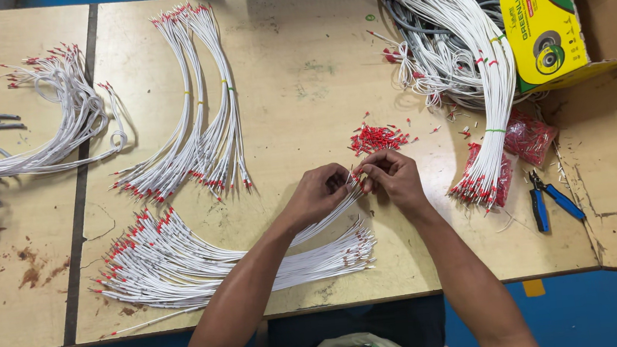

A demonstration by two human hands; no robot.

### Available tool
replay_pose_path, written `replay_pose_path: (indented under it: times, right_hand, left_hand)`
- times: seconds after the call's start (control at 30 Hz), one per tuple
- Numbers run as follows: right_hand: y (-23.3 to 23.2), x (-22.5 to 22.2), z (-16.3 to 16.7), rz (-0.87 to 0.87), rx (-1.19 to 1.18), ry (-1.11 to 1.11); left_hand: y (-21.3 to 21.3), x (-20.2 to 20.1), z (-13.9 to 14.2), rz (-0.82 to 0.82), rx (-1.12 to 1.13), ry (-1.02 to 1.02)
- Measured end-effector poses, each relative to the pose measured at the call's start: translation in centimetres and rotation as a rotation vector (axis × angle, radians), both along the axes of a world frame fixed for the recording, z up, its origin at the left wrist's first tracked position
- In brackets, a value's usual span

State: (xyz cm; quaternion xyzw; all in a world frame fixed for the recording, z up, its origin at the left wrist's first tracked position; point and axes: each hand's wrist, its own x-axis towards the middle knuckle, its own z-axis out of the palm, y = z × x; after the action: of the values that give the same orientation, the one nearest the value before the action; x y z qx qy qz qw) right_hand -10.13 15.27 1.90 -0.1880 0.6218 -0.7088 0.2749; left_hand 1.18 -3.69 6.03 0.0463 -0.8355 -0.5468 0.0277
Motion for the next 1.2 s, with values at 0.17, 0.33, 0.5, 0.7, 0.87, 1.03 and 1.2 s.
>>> replay_pose_path:
  times: [0.17,0.33,0.5,0.7,0.87,1.03,1.2]
  right_hand:
    - [0.0,-0.1,-0.2,0.043,0.031,0.012]
    - [0.1,0.2,-0.1,0.097,0.094,0.009]
    - [0.3,0.1,0.4,-0.103,0.204,0.239]
    - [-0.5,0.1,1.9,-0.188,0.541,0.617]
    - [-1.9,0.5,2.6,-0.182,0.775,0.708]
    - [-2.0,0.4,3.1,-0.185,0.802,0.759]
    - [-1.5,0.4,2.7,-0.199,0.729,0.695]
  left_hand:
    - [0.1,-0.1,0.3,0.019,0.002,-0.019]
    - [0.1,0.0,0.3,0.015,0.018,-0.047]
    - [0.2,-0.1,-0.1,0.010,0.002,-0.043]
    - [0.2,-0.4,-0.8,0.026,-0.018,-0.002]
    - [0.3,-0.3,-1.3,0.026,0.000,0.012]
    - [0.4,-0.3,-0.8,0.029,0.018,0.019]
    - [0.4,-0.2,-0.4,0.021,0.029,-0.006]
